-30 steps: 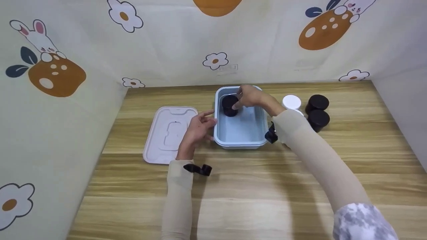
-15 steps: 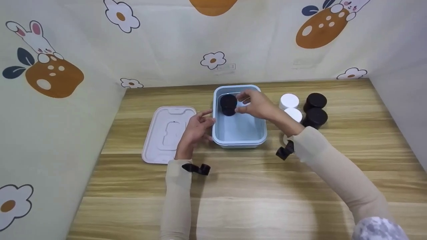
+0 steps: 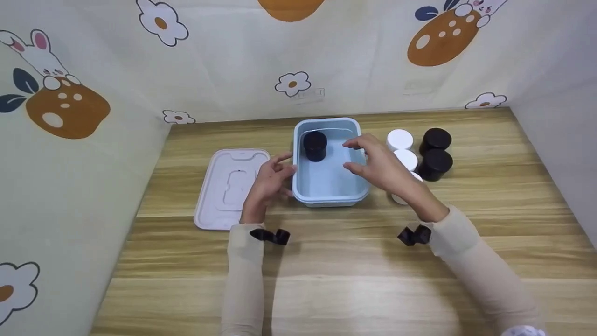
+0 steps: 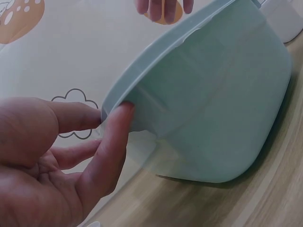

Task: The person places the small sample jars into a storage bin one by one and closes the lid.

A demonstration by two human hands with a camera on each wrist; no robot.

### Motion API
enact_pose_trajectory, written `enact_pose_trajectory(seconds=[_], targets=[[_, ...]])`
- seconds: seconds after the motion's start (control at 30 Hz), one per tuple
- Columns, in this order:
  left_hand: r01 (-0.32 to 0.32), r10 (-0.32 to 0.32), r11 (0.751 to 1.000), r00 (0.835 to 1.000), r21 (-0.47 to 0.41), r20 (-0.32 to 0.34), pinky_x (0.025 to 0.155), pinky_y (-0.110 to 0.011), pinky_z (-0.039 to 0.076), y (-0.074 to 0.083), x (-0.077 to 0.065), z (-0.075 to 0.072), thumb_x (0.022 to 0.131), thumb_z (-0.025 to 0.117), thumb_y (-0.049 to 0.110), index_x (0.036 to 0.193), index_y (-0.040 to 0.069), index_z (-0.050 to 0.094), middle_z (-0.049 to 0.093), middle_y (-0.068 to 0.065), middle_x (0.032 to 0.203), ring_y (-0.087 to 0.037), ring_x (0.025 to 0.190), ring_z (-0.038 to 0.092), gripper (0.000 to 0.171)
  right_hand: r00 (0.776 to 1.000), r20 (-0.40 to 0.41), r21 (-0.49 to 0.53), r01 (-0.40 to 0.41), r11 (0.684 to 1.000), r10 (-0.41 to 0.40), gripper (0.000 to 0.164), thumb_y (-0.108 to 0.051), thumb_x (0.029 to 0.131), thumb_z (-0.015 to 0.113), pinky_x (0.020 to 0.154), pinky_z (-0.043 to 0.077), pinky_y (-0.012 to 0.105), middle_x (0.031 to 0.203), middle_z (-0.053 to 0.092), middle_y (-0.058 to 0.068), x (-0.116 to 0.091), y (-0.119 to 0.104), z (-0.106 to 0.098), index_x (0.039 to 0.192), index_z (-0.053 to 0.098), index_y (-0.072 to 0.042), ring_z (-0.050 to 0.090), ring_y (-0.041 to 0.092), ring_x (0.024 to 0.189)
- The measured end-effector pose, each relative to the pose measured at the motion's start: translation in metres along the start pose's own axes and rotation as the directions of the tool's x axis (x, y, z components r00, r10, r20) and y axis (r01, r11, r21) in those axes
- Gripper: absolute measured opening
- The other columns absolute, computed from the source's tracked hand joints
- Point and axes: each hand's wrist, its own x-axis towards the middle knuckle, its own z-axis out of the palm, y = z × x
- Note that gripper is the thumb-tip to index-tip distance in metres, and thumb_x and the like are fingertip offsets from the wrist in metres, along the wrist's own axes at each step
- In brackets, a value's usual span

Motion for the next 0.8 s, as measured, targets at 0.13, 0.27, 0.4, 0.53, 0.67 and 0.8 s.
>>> enact_pose_trajectory(seconds=[0.13,0.27,0.4,0.53,0.67,0.8], targets=[[-0.012,0.012,1.000,1.000,-0.027,-0.003,0.042,-0.026,0.054,-0.002,-0.001,0.000,0.098,0.060,0.010,0.145,0.008,0.049,0.065,-0.023,0.122,-0.018,0.077,0.068,0.048,0.995,-0.085,0.005,0.045,0.999,-0.044,0.047,-0.011,0.090,0.074,0.102,0.051,0.050,0.132,0.059,0.018,-0.011,0.013,-0.005,0.134,0.059,-0.002,0.056,0.035,0.123],[-0.020,0.020,1.000,1.000,-0.019,-0.011,0.042,-0.028,0.054,-0.002,0.000,0.001,0.098,0.060,0.010,0.144,0.008,0.050,0.065,-0.022,0.119,-0.017,0.072,0.066,0.047,0.984,-0.168,0.027,0.072,0.997,-0.066,0.046,-0.007,0.087,0.077,0.100,0.053,0.052,0.127,0.062,0.018,-0.021,0.031,-0.014,0.130,0.061,-0.001,0.058,0.035,0.120],[-0.030,0.030,0.999,0.999,-0.016,-0.013,0.042,-0.029,0.055,-0.002,0.000,0.002,0.097,0.061,0.009,0.143,0.007,0.051,0.066,-0.022,0.117,-0.017,0.078,0.066,0.047,0.973,-0.228,0.084,0.052,0.995,-0.032,0.045,-0.007,0.087,0.077,0.100,0.054,0.041,0.127,0.065,0.016,-0.031,0.048,-0.025,0.129,0.062,-0.001,0.060,0.029,0.120],[-0.034,0.034,0.999,0.999,-0.008,-0.011,0.043,-0.028,0.055,-0.002,-0.001,0.003,0.097,0.062,0.009,0.143,0.007,0.052,0.066,-0.022,0.117,-0.018,0.083,0.066,0.046,0.969,-0.249,0.154,0.032,0.988,0.007,0.046,-0.009,0.088,0.077,0.095,0.052,0.017,0.130,0.064,0.013,-0.039,0.062,-0.038,0.130,0.062,-0.004,0.060,0.013,0.117],[-0.013,0.013,1.000,1.000,0.009,-0.009,0.044,-0.028,0.055,-0.001,0.000,0.002,0.098,0.063,0.012,0.143,0.010,0.052,0.066,-0.021,0.120,-0.017,0.075,0.067,0.047,0.962,-0.271,0.197,0.014,0.980,0.041,0.044,-0.010,0.086,0.079,0.089,0.050,0.008,0.124,0.065,0.007,-0.045,0.074,-0.053,0.128,0.065,-0.005,0.059,0.001,0.106],[-0.004,0.005,1.000,1.000,0.015,-0.011,0.044,-0.028,0.054,0.000,0.001,-0.001,0.098,0.062,0.013,0.143,0.012,0.052,0.066,-0.021,0.122,-0.017,0.069,0.066,0.046,0.954,-0.285,0.235,-0.022,0.972,0.091,0.045,-0.013,0.084,0.081,0.088,0.049,0.009,0.115,0.067,-0.013,-0.049,0.088,-0.065,0.127,0.066,-0.006,0.061,-0.001,0.102]])
